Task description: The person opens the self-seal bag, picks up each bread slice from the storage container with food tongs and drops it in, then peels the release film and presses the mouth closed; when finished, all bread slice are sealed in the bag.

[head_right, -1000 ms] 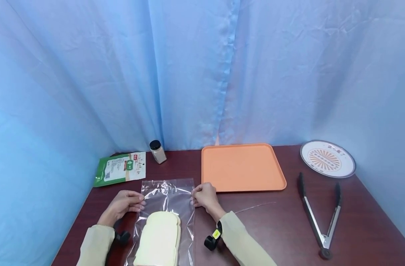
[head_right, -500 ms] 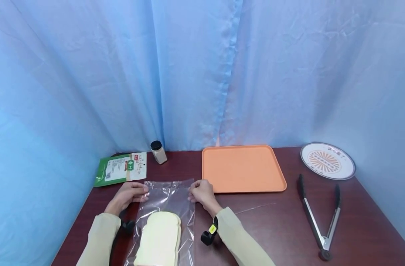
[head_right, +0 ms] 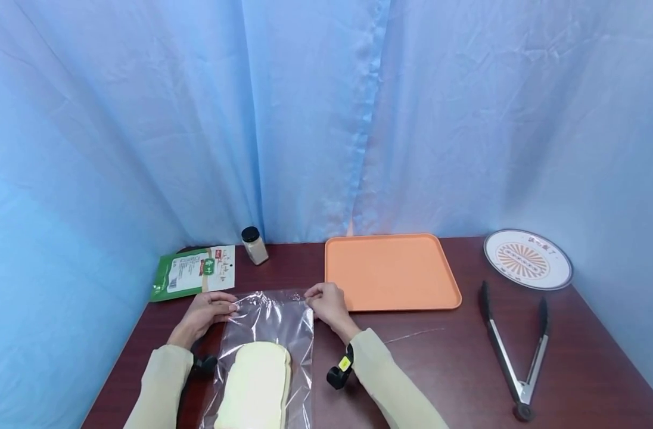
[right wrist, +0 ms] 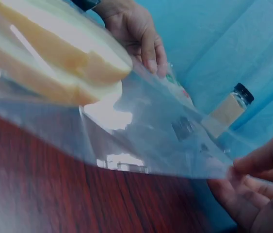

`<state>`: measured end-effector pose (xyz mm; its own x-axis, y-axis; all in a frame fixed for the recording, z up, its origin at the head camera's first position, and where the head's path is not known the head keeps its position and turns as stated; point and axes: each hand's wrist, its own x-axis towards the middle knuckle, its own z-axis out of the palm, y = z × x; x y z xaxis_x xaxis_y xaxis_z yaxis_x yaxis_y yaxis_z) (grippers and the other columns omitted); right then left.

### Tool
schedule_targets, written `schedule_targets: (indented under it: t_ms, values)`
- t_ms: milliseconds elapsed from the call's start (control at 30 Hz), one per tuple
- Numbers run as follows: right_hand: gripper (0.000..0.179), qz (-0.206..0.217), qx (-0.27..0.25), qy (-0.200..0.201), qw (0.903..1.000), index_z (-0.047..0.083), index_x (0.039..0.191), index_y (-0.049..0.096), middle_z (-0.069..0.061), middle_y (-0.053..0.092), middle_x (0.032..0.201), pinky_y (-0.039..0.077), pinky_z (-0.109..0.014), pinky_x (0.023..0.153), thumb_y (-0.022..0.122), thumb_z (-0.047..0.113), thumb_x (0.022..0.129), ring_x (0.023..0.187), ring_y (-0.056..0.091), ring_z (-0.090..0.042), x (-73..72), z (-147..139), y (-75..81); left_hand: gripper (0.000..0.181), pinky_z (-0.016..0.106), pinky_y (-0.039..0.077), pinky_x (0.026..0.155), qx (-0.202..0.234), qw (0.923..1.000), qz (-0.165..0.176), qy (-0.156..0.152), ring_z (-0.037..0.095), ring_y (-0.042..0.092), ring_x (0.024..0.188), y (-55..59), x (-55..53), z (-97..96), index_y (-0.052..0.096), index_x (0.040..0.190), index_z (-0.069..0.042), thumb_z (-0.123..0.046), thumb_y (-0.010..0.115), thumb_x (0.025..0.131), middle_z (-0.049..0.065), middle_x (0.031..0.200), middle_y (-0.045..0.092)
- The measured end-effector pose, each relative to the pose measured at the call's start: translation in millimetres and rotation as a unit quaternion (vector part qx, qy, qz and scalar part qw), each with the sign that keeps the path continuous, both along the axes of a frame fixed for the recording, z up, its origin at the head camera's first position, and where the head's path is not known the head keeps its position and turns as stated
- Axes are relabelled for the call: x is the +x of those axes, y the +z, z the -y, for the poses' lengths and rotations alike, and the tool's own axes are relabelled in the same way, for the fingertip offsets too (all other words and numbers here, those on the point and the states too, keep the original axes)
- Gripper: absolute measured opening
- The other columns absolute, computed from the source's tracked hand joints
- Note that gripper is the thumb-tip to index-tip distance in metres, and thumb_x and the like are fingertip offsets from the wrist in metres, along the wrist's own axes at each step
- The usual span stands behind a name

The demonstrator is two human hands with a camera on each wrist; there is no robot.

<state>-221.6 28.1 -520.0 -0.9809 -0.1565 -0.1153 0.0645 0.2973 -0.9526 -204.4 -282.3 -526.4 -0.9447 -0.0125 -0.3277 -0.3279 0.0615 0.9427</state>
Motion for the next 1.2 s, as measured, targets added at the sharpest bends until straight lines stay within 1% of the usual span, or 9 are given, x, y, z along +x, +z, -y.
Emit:
schedule_targets:
  t_ms: [167, 500, 600, 667, 767, 900, 967, 1100, 1200]
  values:
    - [0.019, -0.004, -0.009, 0.031, 0.9995, -0.001, 0.099, 0.075, -0.017, 0.077, 0.092, 0.062, -0.030, 0.057, 0.060, -0.005, 0.089, 0.062, 0.069, -0.013, -4.3, -6, -3.3, 0.024, 0.022, 0.062, 0.064, 0.025, 0.9995, -0.013, -0.013, 0.007, 0.073, 0.068, -1.9, 1.5, 4.9, 0.066, 0.113, 0.014, 0.007, 0.064, 0.091, -0.002, 0.077, 0.076]
    - [0.022, -0.004, -0.056, 0.068, 0.9961, -0.002, 0.109, 0.076, -0.022, 0.075, 0.108, 0.063, -0.032, 0.058, 0.065, -0.002, 0.090, 0.057, 0.067, -0.010, -4.2, -13, -1.7, 0.018, 0.021, 0.062, 0.069, 0.079, 0.9938, -0.049, -0.062, 0.007, 0.075, 0.072, -4.0, 5.0, 13.2, 0.078, 0.096, -0.005, 0.007, 0.065, 0.091, -0.002, 0.083, 0.078]
    - [0.021, -0.010, -0.055, 0.074, 0.9957, -0.002, 0.109, 0.076, -0.023, 0.075, 0.107, 0.063, -0.032, 0.058, 0.066, 0.000, 0.090, 0.056, 0.068, -0.011, -3.7, -15, -2.0, 0.019, 0.022, 0.062, 0.069, 0.082, 0.9924, -0.061, -0.068, 0.007, 0.075, 0.074, -4.8, 6.0, 14.1, 0.079, 0.097, -0.004, 0.007, 0.064, 0.091, -0.002, 0.084, 0.078]
    - [0.021, -0.017, -0.054, 0.079, 0.9953, -0.002, 0.109, 0.076, -0.023, 0.075, 0.103, 0.063, -0.032, 0.058, 0.065, 0.000, 0.091, 0.058, 0.069, -0.012, -3.8, -16, -3.4, 0.017, 0.022, 0.063, 0.070, 0.084, 0.9917, -0.067, -0.070, 0.008, 0.075, 0.075, -5.3, 6.7, 14.5, 0.076, 0.102, 0.003, 0.007, 0.063, 0.092, -0.002, 0.086, 0.079]
    - [0.021, -0.036, -0.046, 0.096, 0.9937, -0.006, 0.109, 0.074, -0.029, 0.074, 0.090, 0.063, -0.036, 0.058, 0.064, -0.002, 0.092, 0.061, 0.071, -0.026, -1.8, -17, 1.8, 0.018, 0.023, 0.063, 0.071, 0.094, 0.9906, -0.069, -0.073, 0.008, 0.076, 0.077, -5.1, 7.0, 15.2, 0.073, 0.107, 0.008, 0.007, 0.063, 0.092, -0.001, 0.088, 0.079]
    - [0.018, -0.059, -0.046, 0.112, 0.9909, -0.007, 0.106, 0.075, -0.031, 0.073, 0.081, 0.062, -0.037, 0.056, 0.064, -0.002, 0.092, 0.063, 0.072, -0.032, -2.4, -19, 1.4, 0.020, 0.023, 0.063, 0.072, 0.095, 0.9908, -0.069, -0.068, 0.009, 0.076, 0.077, -6.0, 6.6, 15.9, 0.070, 0.109, 0.013, 0.006, 0.063, 0.093, -0.001, 0.088, 0.079]
    - [0.016, -0.064, -0.051, 0.113, 0.9902, -0.005, 0.102, 0.076, -0.028, 0.074, 0.082, 0.061, -0.033, 0.054, 0.065, -0.002, 0.091, 0.061, 0.072, -0.024, -5.3, -19, -5.6, 0.022, 0.023, 0.063, 0.072, 0.089, 0.9914, -0.073, -0.063, 0.009, 0.076, 0.076, -6.8, 7.0, 15.8, 0.067, 0.111, 0.018, 0.007, 0.062, 0.092, 0.000, 0.087, 0.079]
    - [0.015, -0.071, -0.049, 0.117, 0.9893, -0.005, 0.097, 0.077, -0.027, 0.075, 0.083, 0.061, -0.029, 0.054, 0.064, -0.005, 0.090, 0.062, 0.070, -0.018, -5.6, -20, -5.6, 0.019, 0.023, 0.063, 0.072, 0.074, 0.9924, -0.083, -0.052, 0.009, 0.076, 0.075, -9.1, 8.6, 15.0, 0.069, 0.107, 0.017, 0.008, 0.061, 0.092, -0.001, 0.086, 0.079]
    - [0.016, -0.087, -0.043, 0.126, 0.9873, -0.008, 0.094, 0.076, -0.029, 0.074, 0.082, 0.063, -0.037, 0.058, 0.061, -0.009, 0.089, 0.066, 0.072, -0.026, -5.0, -20, -2.4, 0.016, 0.024, 0.063, 0.072, 0.069, 0.9915, -0.098, -0.051, 0.010, 0.076, 0.075, -11.3, 9.5, 14.5, 0.073, 0.100, 0.012, 0.010, 0.060, 0.092, -0.001, 0.085, 0.079]
